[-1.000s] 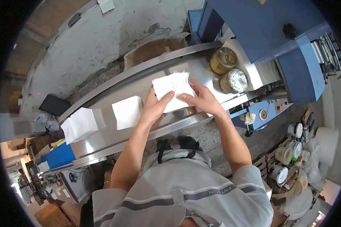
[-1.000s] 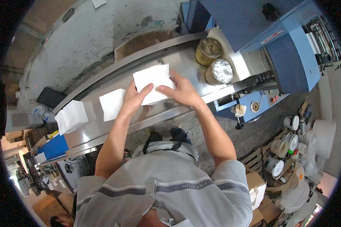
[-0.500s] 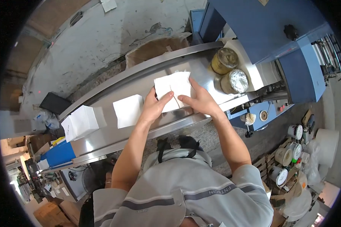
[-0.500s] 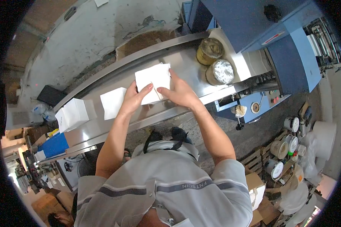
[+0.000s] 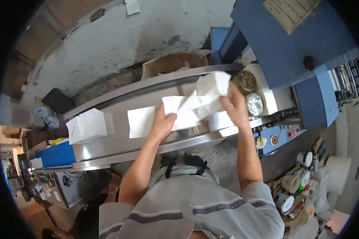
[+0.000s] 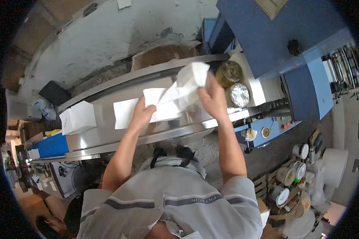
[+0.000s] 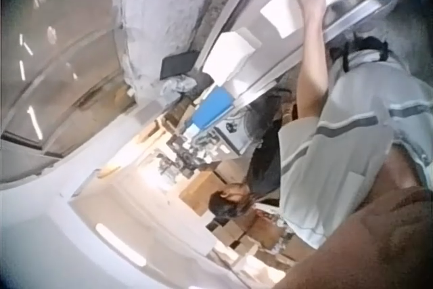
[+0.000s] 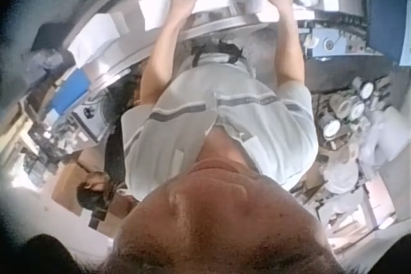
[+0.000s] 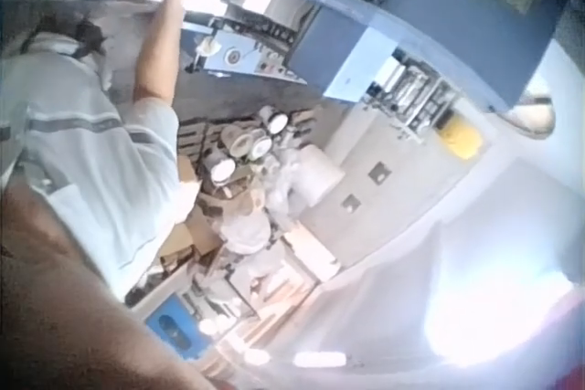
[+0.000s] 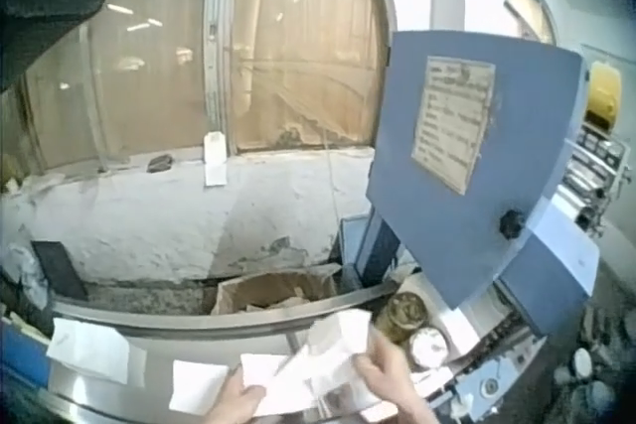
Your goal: Inspecting and organizing packs of napkins as they are produced by an industrial machine.
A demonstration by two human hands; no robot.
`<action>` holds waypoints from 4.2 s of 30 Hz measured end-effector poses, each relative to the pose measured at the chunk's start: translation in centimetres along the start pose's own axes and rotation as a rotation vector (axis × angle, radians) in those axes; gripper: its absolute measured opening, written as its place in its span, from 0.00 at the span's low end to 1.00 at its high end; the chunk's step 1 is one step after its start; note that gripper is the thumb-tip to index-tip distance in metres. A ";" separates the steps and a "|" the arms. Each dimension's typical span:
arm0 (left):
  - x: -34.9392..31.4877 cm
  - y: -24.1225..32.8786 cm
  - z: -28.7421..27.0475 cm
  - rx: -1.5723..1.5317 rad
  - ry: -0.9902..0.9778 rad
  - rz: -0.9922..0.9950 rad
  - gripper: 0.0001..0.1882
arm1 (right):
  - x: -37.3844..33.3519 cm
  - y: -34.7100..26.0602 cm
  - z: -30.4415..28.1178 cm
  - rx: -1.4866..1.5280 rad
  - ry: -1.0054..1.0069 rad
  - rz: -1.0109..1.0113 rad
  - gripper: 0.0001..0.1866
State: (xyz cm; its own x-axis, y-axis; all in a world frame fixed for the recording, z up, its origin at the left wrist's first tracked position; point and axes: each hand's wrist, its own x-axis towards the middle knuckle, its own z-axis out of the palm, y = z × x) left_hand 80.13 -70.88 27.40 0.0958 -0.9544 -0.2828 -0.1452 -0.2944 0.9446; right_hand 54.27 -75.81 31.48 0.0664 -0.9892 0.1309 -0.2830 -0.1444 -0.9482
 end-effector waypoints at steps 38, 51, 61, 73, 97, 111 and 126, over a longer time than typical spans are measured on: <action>-1.9 -1.5 -3.8 -0.817 -0.265 0.027 0.31 | 1.5 -4.6 7.1 -0.350 -0.150 -0.689 0.08; -3.3 -2.0 -4.9 -0.866 -0.201 0.016 0.30 | 10.5 -2.9 8.2 0.088 0.082 -0.291 0.07; -3.8 -1.6 -6.7 -0.728 -0.122 0.030 0.24 | 14.3 1.7 8.7 -0.383 0.043 -0.287 0.19; 0.4 0.8 1.6 0.016 -0.177 0.048 0.31 | -3.9 5.3 10.2 0.224 -0.152 0.290 0.28; -1.8 -1.8 -1.0 -0.787 -0.220 -0.216 0.22 | -3.7 1.0 10.2 0.611 -0.172 0.639 0.40; -2.8 -1.7 -5.5 -0.417 -0.297 0.021 0.20 | -1.2 -0.5 9.5 -0.039 -0.430 -0.049 0.23; -0.2 -3.1 -1.6 -0.388 -0.468 -0.065 0.22 | -1.9 1.8 5.1 -0.151 -0.474 0.160 0.17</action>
State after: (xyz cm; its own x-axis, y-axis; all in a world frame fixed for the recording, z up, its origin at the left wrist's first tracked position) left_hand 82.15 -69.66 24.84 -0.3629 -0.8816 -0.3017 0.2246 -0.3970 0.8899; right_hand 58.53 -74.02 28.03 0.4270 -0.8838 -0.1913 -0.4581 -0.0290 -0.8884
